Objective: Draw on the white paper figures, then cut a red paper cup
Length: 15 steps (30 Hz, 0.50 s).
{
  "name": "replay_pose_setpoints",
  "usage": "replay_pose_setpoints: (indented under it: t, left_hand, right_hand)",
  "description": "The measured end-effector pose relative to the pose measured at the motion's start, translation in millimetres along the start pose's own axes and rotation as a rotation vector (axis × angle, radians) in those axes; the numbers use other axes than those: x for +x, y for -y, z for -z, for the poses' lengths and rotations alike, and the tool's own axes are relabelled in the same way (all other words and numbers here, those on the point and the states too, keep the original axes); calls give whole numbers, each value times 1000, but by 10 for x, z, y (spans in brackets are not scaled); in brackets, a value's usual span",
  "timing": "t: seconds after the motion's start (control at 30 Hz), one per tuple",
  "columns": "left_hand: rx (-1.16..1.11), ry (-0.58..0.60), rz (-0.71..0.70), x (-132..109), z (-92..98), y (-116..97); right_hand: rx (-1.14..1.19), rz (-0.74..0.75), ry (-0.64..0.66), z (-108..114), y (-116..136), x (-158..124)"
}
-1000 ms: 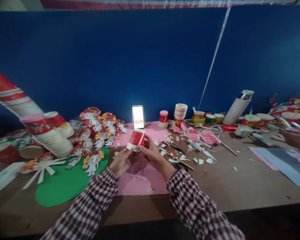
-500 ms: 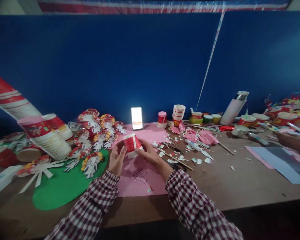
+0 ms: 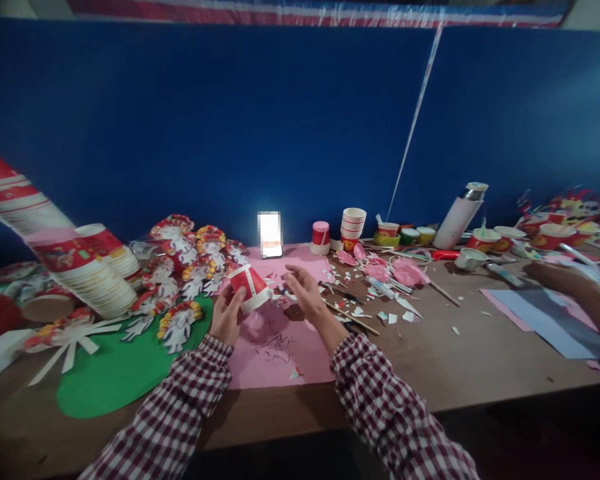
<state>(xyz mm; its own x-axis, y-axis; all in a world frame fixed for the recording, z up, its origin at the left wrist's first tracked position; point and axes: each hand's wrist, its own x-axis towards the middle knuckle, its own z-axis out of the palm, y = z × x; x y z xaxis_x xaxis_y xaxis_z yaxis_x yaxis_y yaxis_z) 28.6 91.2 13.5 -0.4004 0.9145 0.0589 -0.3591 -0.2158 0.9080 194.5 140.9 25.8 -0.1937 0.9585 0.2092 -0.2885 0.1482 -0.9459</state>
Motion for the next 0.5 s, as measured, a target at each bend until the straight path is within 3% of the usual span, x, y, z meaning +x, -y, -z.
replay_pose_setpoints:
  t: [0.1, 0.27, 0.37, 0.5]
  left_hand:
    - [-62, -7, 10, 21, -3, 18]
    - [-89, -10, 38, 25, -15, 26]
    - [-108, 9, 19, 30, -13, 9]
    - [-139, 17, 33, 29, -13, -17]
  right_hand:
    - [62, 61, -150, 98, 116, 56]
    - [-52, 51, -218, 259, 316, -10]
    - [-422, 98, -179, 429, 380, -116]
    - [-1079, 201, -93, 711, 449, -294]
